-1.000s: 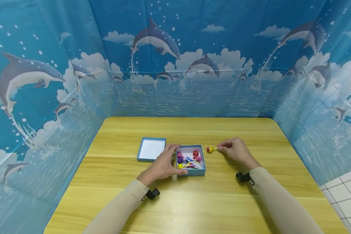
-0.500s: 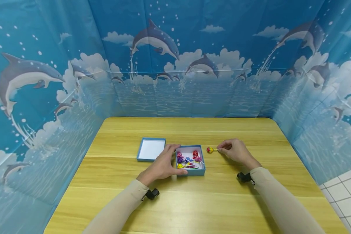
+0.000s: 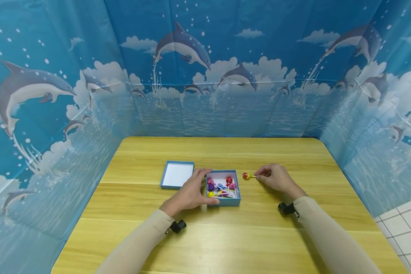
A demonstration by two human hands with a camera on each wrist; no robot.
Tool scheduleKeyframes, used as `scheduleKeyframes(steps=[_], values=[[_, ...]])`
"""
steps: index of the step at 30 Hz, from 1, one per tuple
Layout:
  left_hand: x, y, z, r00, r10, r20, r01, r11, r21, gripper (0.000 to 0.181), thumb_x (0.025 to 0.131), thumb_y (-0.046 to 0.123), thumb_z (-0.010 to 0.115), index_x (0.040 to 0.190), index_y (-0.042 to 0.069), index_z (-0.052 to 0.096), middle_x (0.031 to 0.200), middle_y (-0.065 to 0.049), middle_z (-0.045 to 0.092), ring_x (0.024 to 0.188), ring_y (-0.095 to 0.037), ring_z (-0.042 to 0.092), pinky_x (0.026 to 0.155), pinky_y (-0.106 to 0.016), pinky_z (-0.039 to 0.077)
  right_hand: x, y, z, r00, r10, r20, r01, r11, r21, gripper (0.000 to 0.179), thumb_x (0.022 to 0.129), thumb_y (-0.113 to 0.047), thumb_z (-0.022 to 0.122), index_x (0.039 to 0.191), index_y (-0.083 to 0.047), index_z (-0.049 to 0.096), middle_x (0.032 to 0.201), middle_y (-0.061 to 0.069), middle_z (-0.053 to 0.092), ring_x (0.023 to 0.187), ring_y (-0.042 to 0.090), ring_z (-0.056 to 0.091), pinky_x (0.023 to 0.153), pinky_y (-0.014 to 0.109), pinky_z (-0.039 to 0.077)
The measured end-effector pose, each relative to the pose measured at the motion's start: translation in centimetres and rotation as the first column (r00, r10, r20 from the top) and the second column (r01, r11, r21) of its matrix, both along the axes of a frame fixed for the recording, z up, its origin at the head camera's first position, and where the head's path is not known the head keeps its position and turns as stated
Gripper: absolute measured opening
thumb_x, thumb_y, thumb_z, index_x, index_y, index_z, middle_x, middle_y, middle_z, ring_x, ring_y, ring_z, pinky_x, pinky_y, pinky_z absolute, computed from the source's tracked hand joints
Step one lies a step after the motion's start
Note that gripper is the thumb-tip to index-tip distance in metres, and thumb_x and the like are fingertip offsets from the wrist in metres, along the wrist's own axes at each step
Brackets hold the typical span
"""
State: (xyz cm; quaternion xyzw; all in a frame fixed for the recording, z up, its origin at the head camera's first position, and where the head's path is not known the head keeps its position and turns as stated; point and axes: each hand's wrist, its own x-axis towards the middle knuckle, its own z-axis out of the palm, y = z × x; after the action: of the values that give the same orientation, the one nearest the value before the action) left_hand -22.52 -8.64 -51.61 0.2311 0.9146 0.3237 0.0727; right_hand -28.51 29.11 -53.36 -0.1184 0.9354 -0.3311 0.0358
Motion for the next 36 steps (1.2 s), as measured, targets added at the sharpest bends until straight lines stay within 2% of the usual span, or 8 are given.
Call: scheduleKeyframes(steps=[9, 19, 25, 32, 36], values=[[-0.1, 0.0, 0.3, 1.0, -0.015, 0.0, 0.015, 1.0, 0.005, 0.119, 0.079, 0.07, 0.086, 0.17, 0.022, 0.027, 0.167, -0.004, 0.036, 0.151, -0.029, 0.048, 0.122, -0.051, 0.047, 0.1, 0.0, 0.1, 1.0, -0.002, 0.007, 0.002, 1.0, 0.006, 0.007, 0.1, -0.02, 0.077, 0.104, -0.018, 0.083, 0.092, -0.001, 0.077, 0.079, 0.017, 0.064, 0.069, 0.031, 0.053], [-0.3, -0.1, 0.4, 1.0, -0.018, 0.004, 0.018, 1.0, -0.004, 0.119, 0.077, 0.069, 0.088, 0.17, 0.024, 0.028, 0.166, -0.003, 0.037, 0.152, -0.026, 0.047, 0.124, -0.048, 0.044, 0.2, -0.1, 0.2, 1.0, -0.008, 0.018, 0.008, 1.0, -0.009, 0.01, 0.101, -0.021, 0.077, 0.108, -0.017, 0.082, 0.096, 0.001, 0.078, 0.081, 0.018, 0.063, 0.068, 0.031, 0.051], [-0.4, -0.1, 0.2, 1.0, -0.022, 0.012, 0.022, 1.0, -0.002, 0.12, 0.078, 0.067, 0.089, 0.171, 0.023, 0.028, 0.166, -0.002, 0.036, 0.152, -0.026, 0.046, 0.124, -0.048, 0.044, 0.7, -0.6, 0.6, 1.0, -0.016, 0.016, 0.017, 0.999, -0.033, 0.014, 0.101, -0.021, 0.076, 0.113, -0.014, 0.08, 0.103, 0.004, 0.079, 0.087, 0.018, 0.067, 0.074, 0.032, 0.054], [-0.4, -0.1, 0.0, 1.0, -0.019, 0.013, 0.019, 1.0, 0.01, 0.12, 0.077, 0.069, 0.088, 0.171, 0.023, 0.027, 0.166, -0.002, 0.036, 0.151, -0.025, 0.047, 0.124, -0.049, 0.044, 1.1, -1.4, 0.9, 0.997, -0.053, -0.048, 0.052, 0.999, -0.014, 0.022, 0.102, -0.026, 0.075, 0.121, -0.015, 0.079, 0.116, 0.009, 0.07, 0.103, 0.026, 0.067, 0.088, 0.046, 0.058], [-0.3, 0.0, 0.0, 1.0, -0.017, 0.007, 0.017, 1.0, 0.01, 0.12, 0.077, 0.069, 0.088, 0.171, 0.024, 0.027, 0.167, -0.002, 0.036, 0.151, -0.026, 0.047, 0.124, -0.049, 0.044, 1.1, -1.8, 1.2, 0.994, -0.049, -0.101, 0.047, 0.999, -0.021, 0.023, 0.102, -0.027, 0.076, 0.121, -0.015, 0.079, 0.121, 0.01, 0.069, 0.112, 0.032, 0.067, 0.095, 0.054, 0.058]])
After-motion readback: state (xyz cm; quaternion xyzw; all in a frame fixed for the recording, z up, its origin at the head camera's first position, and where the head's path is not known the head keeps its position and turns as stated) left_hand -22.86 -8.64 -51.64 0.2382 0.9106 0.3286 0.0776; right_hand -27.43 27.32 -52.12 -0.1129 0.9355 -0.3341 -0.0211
